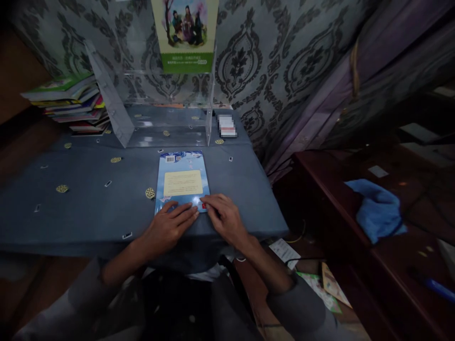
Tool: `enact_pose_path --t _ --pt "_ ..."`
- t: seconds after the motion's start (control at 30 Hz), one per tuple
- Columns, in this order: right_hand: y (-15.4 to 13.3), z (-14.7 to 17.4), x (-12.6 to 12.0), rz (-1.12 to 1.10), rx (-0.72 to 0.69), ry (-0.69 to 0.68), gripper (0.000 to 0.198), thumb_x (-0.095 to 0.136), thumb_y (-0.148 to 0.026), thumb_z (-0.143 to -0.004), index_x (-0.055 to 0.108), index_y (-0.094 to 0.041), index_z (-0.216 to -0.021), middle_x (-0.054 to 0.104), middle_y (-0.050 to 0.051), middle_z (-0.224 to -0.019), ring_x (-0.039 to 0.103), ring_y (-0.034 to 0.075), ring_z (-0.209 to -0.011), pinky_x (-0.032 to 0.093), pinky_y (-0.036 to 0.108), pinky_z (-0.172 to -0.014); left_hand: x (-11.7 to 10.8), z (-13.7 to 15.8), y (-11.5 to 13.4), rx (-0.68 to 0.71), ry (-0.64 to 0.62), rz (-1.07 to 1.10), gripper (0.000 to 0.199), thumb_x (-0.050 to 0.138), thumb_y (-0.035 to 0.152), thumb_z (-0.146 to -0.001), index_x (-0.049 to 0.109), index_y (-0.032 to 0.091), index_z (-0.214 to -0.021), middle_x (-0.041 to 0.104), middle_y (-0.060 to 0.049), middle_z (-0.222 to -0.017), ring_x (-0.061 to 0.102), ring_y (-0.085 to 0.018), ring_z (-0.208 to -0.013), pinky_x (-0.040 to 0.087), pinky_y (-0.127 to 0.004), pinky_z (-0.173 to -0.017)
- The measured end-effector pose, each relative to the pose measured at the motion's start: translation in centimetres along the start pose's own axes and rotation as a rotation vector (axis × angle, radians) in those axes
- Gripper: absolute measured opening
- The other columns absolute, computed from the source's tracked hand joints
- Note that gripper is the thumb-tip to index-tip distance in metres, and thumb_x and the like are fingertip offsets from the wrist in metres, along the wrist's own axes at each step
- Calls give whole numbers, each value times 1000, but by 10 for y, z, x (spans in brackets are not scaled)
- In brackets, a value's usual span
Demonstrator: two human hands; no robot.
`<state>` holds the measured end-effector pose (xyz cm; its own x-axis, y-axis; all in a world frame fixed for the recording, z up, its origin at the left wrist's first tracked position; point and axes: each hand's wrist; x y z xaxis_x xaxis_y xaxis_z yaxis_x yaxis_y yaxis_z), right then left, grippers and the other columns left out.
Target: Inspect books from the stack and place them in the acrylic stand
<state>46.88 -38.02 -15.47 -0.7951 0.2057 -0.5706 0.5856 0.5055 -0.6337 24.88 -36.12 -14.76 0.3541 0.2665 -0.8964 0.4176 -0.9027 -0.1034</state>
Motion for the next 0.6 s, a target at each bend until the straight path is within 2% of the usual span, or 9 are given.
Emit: enact_pose_path --t 0.2,0.43,0.53,0.6 --pt "0 2 -1 11 28 -36 30 50 -17 -95 72 -27 -113 76 8 -104 70 25 -101 59 45 -86 -16 30 -10 -35 -2 9 39 39 5 -96 61 7 -128 69 -14 -128 61 -24 -121 45 -42 -97" --pt "2 2 -4 30 35 -65 31 50 -17 -95 73 -27 -113 76 9 -106 70 27 -104 58 48 -87 -31 65 -15 -163 -15 20 53 40 -4 -87 58 11 -134 70 -13 -127 63 -23 -119 45 -43 -95" --pt "-5 -3 -5 110 -12 -110 30 51 -18 -95 72 -27 -114 77 9 -105 71 27 -101 54 53 -94 -31 69 -14 -184 -6 12 52 41 -4 -85 60 9 -131 70 -14 -127 63 -25 -118 45 -43 -95" --pt "-17 -10 -2 123 -79 -187 31 50 -19 -96 69 -28 -119 78 7 -105 72 25 -99 50 54 -100 -30 69 -13 -189 6 9 49 41 -4 -85 61 9 -129 70 -13 -125 63 -25 -117 44 -42 -95"
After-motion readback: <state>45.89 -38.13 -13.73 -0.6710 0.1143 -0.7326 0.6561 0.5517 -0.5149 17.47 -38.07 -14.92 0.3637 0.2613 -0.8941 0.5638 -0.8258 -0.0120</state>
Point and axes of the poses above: each hand's wrist, its own z-axis away from the middle knuckle, its own x-axis out of the palm, y = z × x
